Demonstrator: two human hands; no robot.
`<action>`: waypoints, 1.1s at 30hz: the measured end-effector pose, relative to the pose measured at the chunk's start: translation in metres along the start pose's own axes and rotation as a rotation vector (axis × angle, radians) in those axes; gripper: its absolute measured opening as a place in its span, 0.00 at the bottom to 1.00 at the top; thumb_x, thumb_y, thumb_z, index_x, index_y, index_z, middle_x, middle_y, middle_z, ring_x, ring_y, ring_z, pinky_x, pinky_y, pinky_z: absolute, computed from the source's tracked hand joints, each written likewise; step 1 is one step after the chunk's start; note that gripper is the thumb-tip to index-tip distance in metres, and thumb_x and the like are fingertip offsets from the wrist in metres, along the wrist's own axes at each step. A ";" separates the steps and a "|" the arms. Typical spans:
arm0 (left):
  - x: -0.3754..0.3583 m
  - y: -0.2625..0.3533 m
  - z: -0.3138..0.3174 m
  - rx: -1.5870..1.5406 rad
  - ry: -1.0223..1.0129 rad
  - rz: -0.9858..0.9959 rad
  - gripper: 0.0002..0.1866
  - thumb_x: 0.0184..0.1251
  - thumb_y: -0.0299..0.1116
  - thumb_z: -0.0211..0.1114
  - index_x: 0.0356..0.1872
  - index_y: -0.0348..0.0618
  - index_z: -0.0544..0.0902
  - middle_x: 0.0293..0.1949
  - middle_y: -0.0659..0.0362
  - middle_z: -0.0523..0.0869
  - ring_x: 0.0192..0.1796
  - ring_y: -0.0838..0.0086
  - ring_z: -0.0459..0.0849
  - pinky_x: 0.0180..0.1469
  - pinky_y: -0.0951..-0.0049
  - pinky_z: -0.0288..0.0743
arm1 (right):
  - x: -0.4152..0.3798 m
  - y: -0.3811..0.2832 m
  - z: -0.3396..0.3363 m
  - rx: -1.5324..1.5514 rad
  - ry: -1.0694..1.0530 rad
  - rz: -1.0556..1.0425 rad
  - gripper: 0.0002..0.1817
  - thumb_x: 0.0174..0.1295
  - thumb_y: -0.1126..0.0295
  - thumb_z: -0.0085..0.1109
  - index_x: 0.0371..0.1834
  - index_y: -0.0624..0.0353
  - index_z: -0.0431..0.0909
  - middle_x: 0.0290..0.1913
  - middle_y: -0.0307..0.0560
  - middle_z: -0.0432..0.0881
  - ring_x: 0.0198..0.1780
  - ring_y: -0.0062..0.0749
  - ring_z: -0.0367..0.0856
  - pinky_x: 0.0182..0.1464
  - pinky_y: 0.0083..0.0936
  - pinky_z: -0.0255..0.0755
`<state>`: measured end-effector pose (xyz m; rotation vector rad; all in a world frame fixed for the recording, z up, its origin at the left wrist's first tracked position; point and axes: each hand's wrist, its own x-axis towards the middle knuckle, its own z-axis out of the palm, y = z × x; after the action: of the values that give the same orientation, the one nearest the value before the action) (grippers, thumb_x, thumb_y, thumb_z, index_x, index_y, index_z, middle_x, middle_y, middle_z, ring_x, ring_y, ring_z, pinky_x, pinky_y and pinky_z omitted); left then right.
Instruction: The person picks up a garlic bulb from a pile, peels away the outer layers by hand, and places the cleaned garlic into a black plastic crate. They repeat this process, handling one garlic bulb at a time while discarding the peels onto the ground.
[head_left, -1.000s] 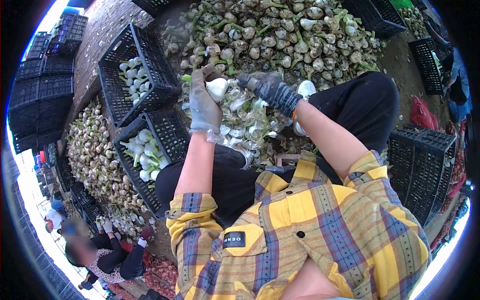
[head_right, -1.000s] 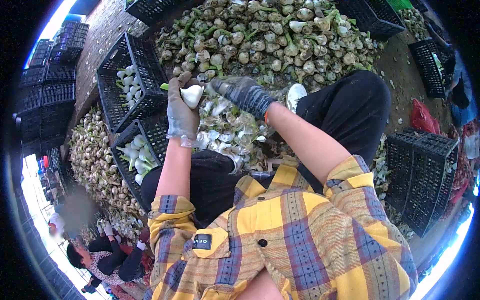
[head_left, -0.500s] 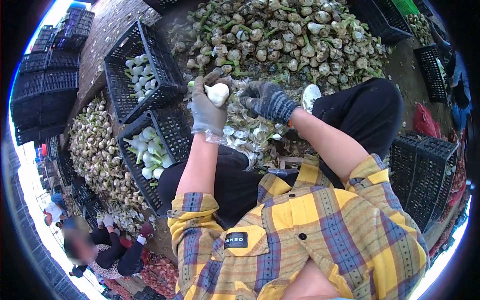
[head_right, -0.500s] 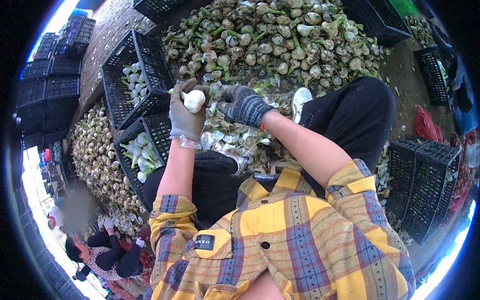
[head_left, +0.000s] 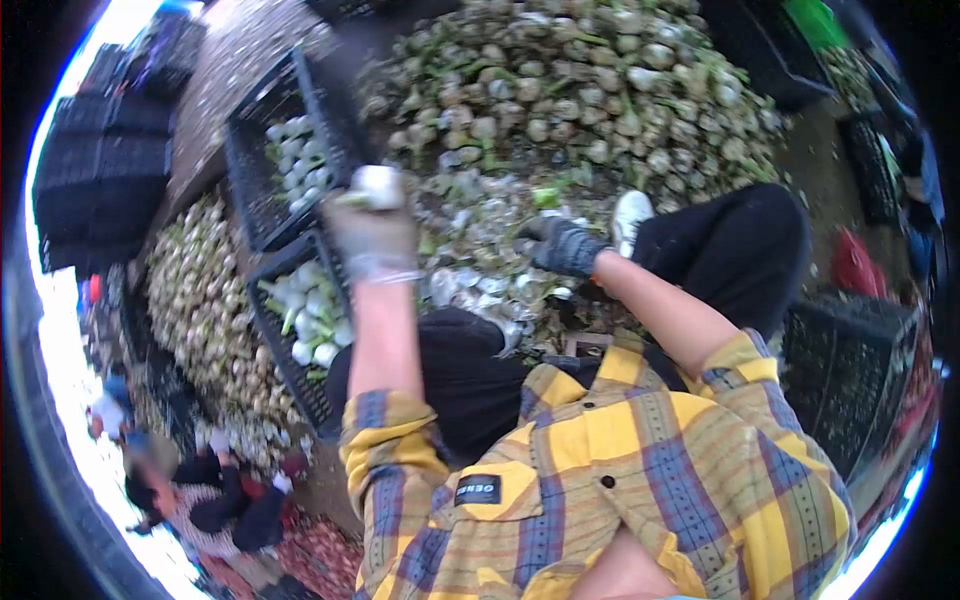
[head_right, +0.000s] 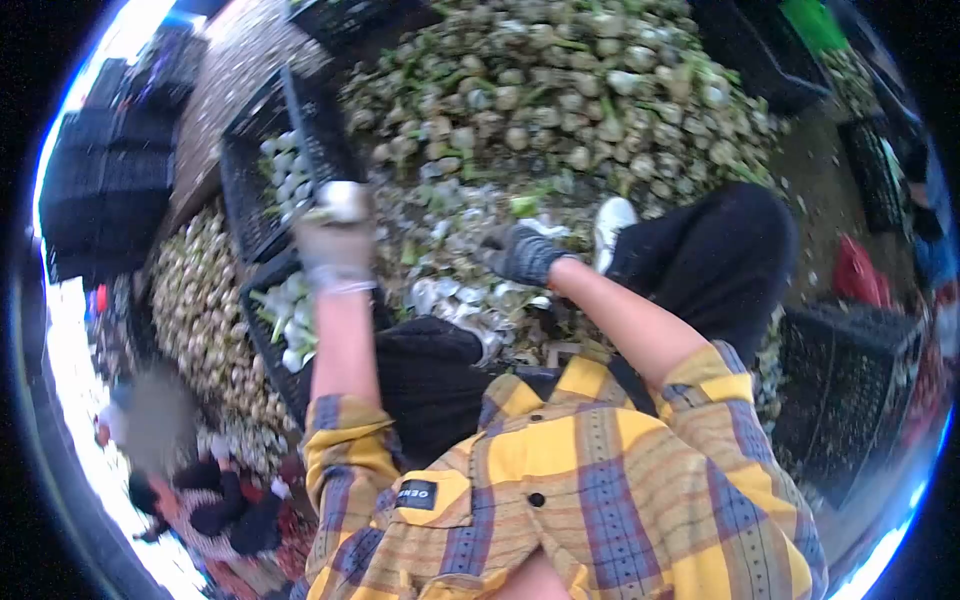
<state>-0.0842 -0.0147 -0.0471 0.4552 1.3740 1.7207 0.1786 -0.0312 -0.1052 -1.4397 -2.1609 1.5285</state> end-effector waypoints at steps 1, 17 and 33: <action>-0.001 0.028 0.012 -0.151 -0.002 0.100 0.22 0.63 0.49 0.51 0.43 0.37 0.73 0.41 0.53 0.80 0.42 0.63 0.80 0.41 0.68 0.79 | 0.002 0.016 0.005 -0.091 0.006 0.000 0.25 0.56 0.49 0.50 0.43 0.60 0.79 0.41 0.59 0.81 0.43 0.49 0.80 0.49 0.36 0.72; -0.046 0.019 0.080 -0.492 -0.169 -0.631 0.19 0.67 0.45 0.50 0.50 0.41 0.71 0.51 0.51 0.77 0.53 0.57 0.76 0.46 0.57 0.78 | 0.074 0.124 -0.230 -0.236 0.919 0.693 0.44 0.50 0.50 0.58 0.66 0.64 0.54 0.68 0.61 0.55 0.70 0.49 0.50 0.69 0.32 0.50; -0.058 0.004 0.102 -0.316 -0.179 -0.682 0.19 0.69 0.44 0.49 0.52 0.41 0.74 0.49 0.49 0.79 0.49 0.61 0.80 0.44 0.64 0.80 | 0.074 0.216 -0.344 -0.299 0.937 0.851 0.35 0.55 0.42 0.48 0.53 0.63 0.72 0.56 0.59 0.72 0.57 0.48 0.71 0.58 0.35 0.65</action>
<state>0.0212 0.0004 0.0032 -0.0457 0.9493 1.2549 0.4705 0.2596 -0.1390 -2.6442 -1.2536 0.3581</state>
